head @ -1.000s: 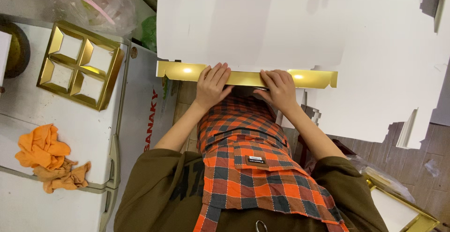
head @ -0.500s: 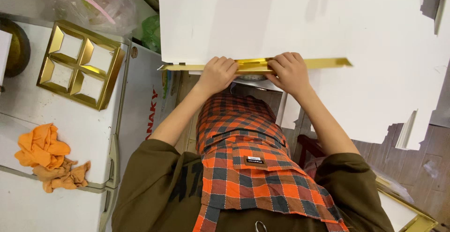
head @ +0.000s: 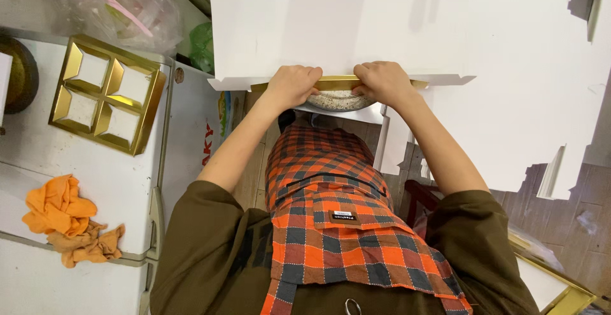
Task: The person assembles a gold-colored divided tray by applying adhesive tape to the internal dividers. They then handle a white cardboard sheet, placing it over the tray and folding the edges to fit the structure.
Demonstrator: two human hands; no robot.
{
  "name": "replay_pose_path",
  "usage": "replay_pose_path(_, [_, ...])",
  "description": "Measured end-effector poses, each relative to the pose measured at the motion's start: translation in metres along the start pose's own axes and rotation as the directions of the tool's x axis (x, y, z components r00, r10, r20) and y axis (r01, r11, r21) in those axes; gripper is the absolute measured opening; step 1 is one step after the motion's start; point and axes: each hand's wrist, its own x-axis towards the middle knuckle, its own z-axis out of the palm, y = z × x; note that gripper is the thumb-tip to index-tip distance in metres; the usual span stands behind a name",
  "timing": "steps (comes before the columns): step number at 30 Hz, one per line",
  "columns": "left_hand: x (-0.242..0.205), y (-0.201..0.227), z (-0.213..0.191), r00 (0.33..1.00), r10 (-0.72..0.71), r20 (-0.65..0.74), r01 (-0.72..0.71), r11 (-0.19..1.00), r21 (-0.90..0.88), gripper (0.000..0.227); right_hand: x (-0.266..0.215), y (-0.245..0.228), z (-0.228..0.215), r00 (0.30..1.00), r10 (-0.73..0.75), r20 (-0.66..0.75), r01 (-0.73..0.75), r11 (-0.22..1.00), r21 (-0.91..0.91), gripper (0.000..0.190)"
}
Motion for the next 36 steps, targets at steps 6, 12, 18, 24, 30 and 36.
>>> replay_pose_path(6, [-0.023, 0.027, 0.011, 0.982, 0.051, -0.183, -0.009, 0.974, 0.226, 0.021, -0.028, -0.031, -0.002, 0.960, -0.046, -0.275, 0.017, 0.994, -0.105, 0.030])
replay_pose_path(12, [-0.020, 0.029, 0.006, 0.983, 0.026, -0.180, 0.009, 0.982, 0.189, 0.017, -0.027, -0.038, -0.004, 0.958, 0.009, -0.286, -0.045, 0.992, -0.121, 0.029])
replay_pose_path(18, [-0.023, 0.027, 0.010, 0.980, -0.006, -0.198, 0.032, 0.991, 0.127, 0.017, -0.028, -0.045, -0.004, 0.920, -0.024, -0.392, 0.007, 0.999, -0.045, 0.035])
replay_pose_path(24, [-0.046, 0.056, 0.029, 0.894, 0.104, -0.437, 0.000, 0.973, 0.232, 0.006, -0.108, -0.092, 0.058, 0.615, 0.176, -0.769, 0.058, 0.962, 0.266, 0.019])
replay_pose_path(30, [-0.058, 0.128, 0.037, 0.994, -0.022, -0.106, 0.042, 0.980, 0.195, 0.012, -0.191, -0.128, 0.065, 0.659, 0.167, -0.733, 0.030, 0.968, 0.248, 0.010])
replay_pose_path(36, [-0.036, 0.156, 0.028, 0.973, 0.095, 0.212, -0.047, 0.975, -0.219, 0.045, -0.215, -0.128, 0.093, 0.534, 0.676, 0.508, -0.134, -0.526, 0.840, 0.059])
